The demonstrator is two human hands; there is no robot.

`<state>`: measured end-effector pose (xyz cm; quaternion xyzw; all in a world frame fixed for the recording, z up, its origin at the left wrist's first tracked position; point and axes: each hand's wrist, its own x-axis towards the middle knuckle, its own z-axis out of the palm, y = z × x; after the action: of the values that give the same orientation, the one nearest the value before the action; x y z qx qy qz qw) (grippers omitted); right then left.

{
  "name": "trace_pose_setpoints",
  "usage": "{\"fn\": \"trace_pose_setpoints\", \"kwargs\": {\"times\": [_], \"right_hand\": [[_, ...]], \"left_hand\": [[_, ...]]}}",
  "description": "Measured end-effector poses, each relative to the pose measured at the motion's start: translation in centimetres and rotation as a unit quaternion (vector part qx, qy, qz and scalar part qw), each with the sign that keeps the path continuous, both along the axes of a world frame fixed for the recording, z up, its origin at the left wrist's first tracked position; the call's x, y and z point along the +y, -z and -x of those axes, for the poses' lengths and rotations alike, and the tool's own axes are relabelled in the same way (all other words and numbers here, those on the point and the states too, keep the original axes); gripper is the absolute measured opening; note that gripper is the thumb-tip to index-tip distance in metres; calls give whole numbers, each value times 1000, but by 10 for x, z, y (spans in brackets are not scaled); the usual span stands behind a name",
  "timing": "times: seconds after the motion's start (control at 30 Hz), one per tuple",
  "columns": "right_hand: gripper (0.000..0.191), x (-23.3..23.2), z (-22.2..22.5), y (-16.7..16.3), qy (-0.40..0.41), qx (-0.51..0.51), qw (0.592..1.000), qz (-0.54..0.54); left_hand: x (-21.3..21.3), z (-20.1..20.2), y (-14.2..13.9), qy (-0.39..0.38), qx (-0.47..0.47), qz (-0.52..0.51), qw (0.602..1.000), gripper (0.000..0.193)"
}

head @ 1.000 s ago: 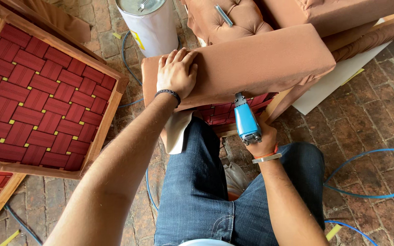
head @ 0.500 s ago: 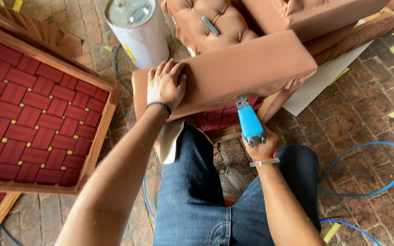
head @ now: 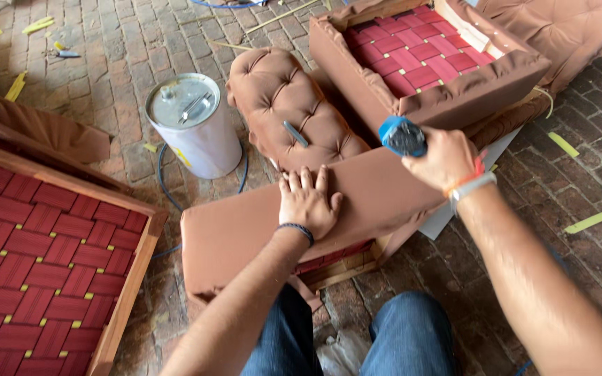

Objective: The person wraps brown fabric around a rectangular chair cushion and secures it to the underside of a wooden chair frame using a pneumatic staple gun. They smooth the fabric, staple along the edges, and then move to a workbench to unfold and smooth a large piece of grey fabric.

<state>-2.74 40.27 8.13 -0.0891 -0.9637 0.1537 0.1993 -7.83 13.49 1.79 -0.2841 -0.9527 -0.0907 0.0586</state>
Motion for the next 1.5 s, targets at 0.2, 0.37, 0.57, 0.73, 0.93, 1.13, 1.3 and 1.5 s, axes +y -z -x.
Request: {"fn": "trace_pose_setpoints", "kwargs": {"times": [0.2,0.37,0.57,0.73,0.93,1.13,1.3,1.5], "right_hand": [[42,103,164,44,-15,-147,987,55],[80,149,243,100,-8,-145,987,-72],[62,154,233,117,-22,-58,998,-18],[18,64,98,115,-30,293,941,166],[16,-140,-101,195,56,246,759,600],[24,-198,-135,212,81,62,661,744],[15,-220,-124,205,139,61,607,780],[17,-230,-126,198,156,48,503,849]], "left_hand": [[23,30,-9,-17,-35,-66,997,74],[38,51,-13,-20,-54,-83,995,73],[47,57,-5,-21,-47,-91,995,69],[43,48,1,-29,-42,-109,993,63],[26,22,24,-34,-21,-108,993,61],[-27,12,36,59,-209,-506,835,33],[-91,-30,48,-36,-118,-464,877,18],[-108,-52,36,-49,-71,-444,892,20]]}}
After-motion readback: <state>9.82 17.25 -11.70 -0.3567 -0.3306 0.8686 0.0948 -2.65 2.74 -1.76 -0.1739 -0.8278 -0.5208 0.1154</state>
